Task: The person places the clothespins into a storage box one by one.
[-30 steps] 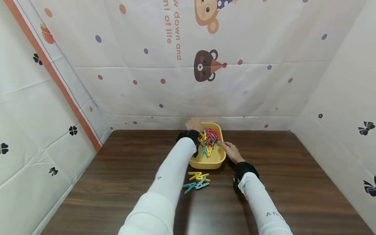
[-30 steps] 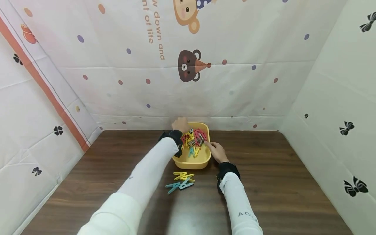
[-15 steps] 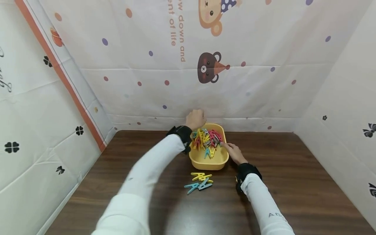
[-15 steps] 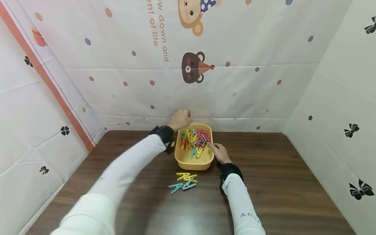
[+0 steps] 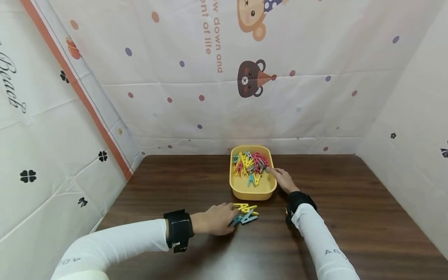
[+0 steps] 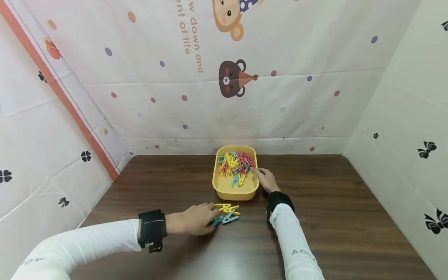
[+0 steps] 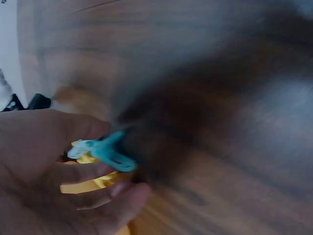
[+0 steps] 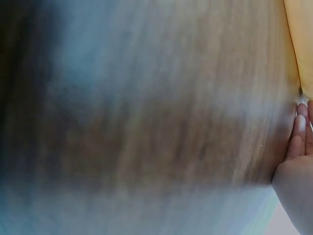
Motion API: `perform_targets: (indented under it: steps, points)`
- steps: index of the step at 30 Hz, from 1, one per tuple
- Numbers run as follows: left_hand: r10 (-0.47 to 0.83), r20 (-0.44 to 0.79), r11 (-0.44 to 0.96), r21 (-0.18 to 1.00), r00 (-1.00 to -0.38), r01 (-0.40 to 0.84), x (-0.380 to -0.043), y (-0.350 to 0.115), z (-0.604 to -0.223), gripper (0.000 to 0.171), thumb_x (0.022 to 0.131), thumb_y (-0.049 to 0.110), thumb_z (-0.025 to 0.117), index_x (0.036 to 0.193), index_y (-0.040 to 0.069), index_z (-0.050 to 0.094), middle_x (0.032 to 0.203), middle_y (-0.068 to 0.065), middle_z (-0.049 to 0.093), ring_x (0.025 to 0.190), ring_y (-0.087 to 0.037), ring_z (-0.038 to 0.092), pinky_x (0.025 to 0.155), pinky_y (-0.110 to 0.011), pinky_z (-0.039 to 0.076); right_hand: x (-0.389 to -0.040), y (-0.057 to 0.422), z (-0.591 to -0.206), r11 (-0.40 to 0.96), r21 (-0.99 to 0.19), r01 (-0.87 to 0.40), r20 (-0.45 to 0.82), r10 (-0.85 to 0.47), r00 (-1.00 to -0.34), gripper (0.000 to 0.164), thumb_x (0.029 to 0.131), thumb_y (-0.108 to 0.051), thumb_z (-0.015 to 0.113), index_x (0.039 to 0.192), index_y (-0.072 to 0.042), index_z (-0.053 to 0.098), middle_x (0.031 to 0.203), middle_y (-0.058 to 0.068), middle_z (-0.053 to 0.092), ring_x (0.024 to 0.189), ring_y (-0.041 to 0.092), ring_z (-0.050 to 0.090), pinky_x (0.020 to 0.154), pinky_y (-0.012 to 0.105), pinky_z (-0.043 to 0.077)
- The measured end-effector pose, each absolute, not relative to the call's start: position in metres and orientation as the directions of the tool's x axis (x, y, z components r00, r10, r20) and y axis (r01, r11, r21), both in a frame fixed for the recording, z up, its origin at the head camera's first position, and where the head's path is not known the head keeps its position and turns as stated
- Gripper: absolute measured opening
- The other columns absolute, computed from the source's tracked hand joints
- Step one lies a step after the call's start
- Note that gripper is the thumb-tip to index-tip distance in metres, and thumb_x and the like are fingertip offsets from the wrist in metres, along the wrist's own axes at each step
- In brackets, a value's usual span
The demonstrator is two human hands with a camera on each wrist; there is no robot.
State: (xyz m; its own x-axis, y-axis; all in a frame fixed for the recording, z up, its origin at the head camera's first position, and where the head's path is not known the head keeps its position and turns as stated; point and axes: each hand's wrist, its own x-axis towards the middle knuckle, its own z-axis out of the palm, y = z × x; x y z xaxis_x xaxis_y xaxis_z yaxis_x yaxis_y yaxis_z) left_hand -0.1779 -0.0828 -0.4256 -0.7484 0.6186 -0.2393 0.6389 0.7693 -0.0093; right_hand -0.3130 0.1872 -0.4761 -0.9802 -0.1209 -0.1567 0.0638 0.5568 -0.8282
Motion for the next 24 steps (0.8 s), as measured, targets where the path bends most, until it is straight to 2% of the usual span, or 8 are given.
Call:
perform_targets:
  steps: [2, 6, 10, 13, 15, 18, 21, 24]
  points:
    - [0.632, -0.210, 0.763, 0.002, -0.746, 0.646, -0.177, -0.084, -0.435, 0.034, 0.096, 0.028, 0.070, 0.127, 0.014, 0.066, 0.111, -0.003, 0.065, 0.095, -0.013, 0.063, 0.069, -0.025, 0.053, -0.313, 0.188, -0.477, 0.561, -0.825, 0.065, -0.161, -0.125, -0.979, 0.089, 0.104, -0.060, 0.036, 0.158, 0.010, 0.023, 0.163, 0.035, 0.021, 0.151, 0.051, 0.022, 0.122, 0.061, 0.023]
    - [0.664, -0.156, 0.743, 0.027, -0.731, 0.669, -0.180, -0.081, -0.442, 0.024, 0.095, 0.022, 0.071, 0.116, 0.011, 0.069, 0.099, -0.002, 0.065, 0.083, -0.010, 0.060, 0.064, -0.022, 0.048, -0.314, 0.188, -0.478, 0.562, -0.825, 0.059, -0.153, -0.121, -0.981, 0.094, 0.101, -0.065, 0.035, 0.157, 0.010, 0.024, 0.163, 0.035, 0.022, 0.151, 0.051, 0.022, 0.122, 0.062, 0.023]
    - [0.678, -0.162, 0.726, -0.008, -0.717, 0.688, -0.179, -0.074, -0.441, 0.025, 0.094, 0.020, 0.072, 0.118, 0.015, 0.068, 0.098, 0.002, 0.065, 0.081, -0.007, 0.060, 0.062, -0.021, 0.048, -0.316, 0.189, -0.477, 0.560, -0.826, 0.061, -0.153, -0.118, -0.981, 0.096, 0.101, -0.066, 0.034, 0.158, 0.010, 0.023, 0.163, 0.035, 0.020, 0.151, 0.051, 0.020, 0.122, 0.062, 0.021]
    - [0.674, -0.182, 0.729, 0.008, -0.716, 0.684, -0.176, -0.074, -0.436, 0.024, 0.092, 0.019, 0.073, 0.115, 0.017, 0.069, 0.088, 0.005, 0.065, 0.072, -0.005, 0.058, 0.056, -0.021, 0.046, -0.317, 0.188, -0.476, 0.565, -0.822, 0.066, -0.163, -0.122, -0.979, 0.092, 0.103, -0.063, 0.034, 0.158, 0.010, 0.022, 0.164, 0.035, 0.020, 0.152, 0.050, 0.019, 0.123, 0.061, 0.020]
    - [0.658, -0.197, 0.750, 0.076, -0.727, 0.658, -0.175, -0.075, -0.431, 0.022, 0.090, 0.017, 0.075, 0.111, 0.017, 0.071, 0.080, 0.007, 0.064, 0.063, -0.003, 0.055, 0.052, -0.020, 0.043, -0.316, 0.186, -0.477, 0.564, -0.823, 0.061, -0.159, -0.126, -0.979, 0.090, 0.104, -0.061, 0.034, 0.158, 0.010, 0.023, 0.163, 0.034, 0.022, 0.152, 0.050, 0.021, 0.123, 0.061, 0.021]
    - [0.619, -0.224, 0.783, 0.251, -0.753, 0.569, -0.180, -0.074, -0.415, 0.019, 0.089, 0.016, 0.076, 0.108, 0.016, 0.074, 0.069, 0.009, 0.065, 0.053, -0.003, 0.053, 0.048, -0.019, 0.040, -0.315, 0.185, -0.478, 0.558, -0.828, 0.054, -0.155, -0.135, -0.979, 0.089, 0.104, -0.061, 0.035, 0.157, 0.010, 0.024, 0.163, 0.034, 0.022, 0.151, 0.050, 0.022, 0.123, 0.061, 0.022]
    - [0.594, -0.234, 0.772, 0.434, -0.769, 0.464, -0.197, -0.062, -0.390, 0.017, 0.091, 0.018, 0.075, 0.107, 0.012, 0.074, 0.073, 0.005, 0.069, 0.053, -0.007, 0.060, 0.049, -0.020, 0.046, -0.315, 0.188, -0.477, 0.557, -0.828, 0.053, -0.154, -0.135, -0.979, 0.089, 0.104, -0.061, 0.035, 0.157, 0.010, 0.024, 0.163, 0.034, 0.022, 0.151, 0.050, 0.022, 0.122, 0.061, 0.022]
    - [0.576, -0.191, 0.720, 0.580, -0.795, 0.382, -0.230, -0.046, -0.359, 0.013, 0.095, 0.017, 0.071, 0.105, 0.008, 0.071, 0.083, -0.003, 0.072, 0.061, -0.014, 0.066, 0.057, -0.024, 0.055, -0.316, 0.190, -0.478, 0.561, -0.827, 0.049, -0.146, -0.130, -0.981, 0.089, 0.104, -0.061, 0.034, 0.157, 0.010, 0.025, 0.163, 0.035, 0.023, 0.151, 0.051, 0.022, 0.122, 0.062, 0.022]
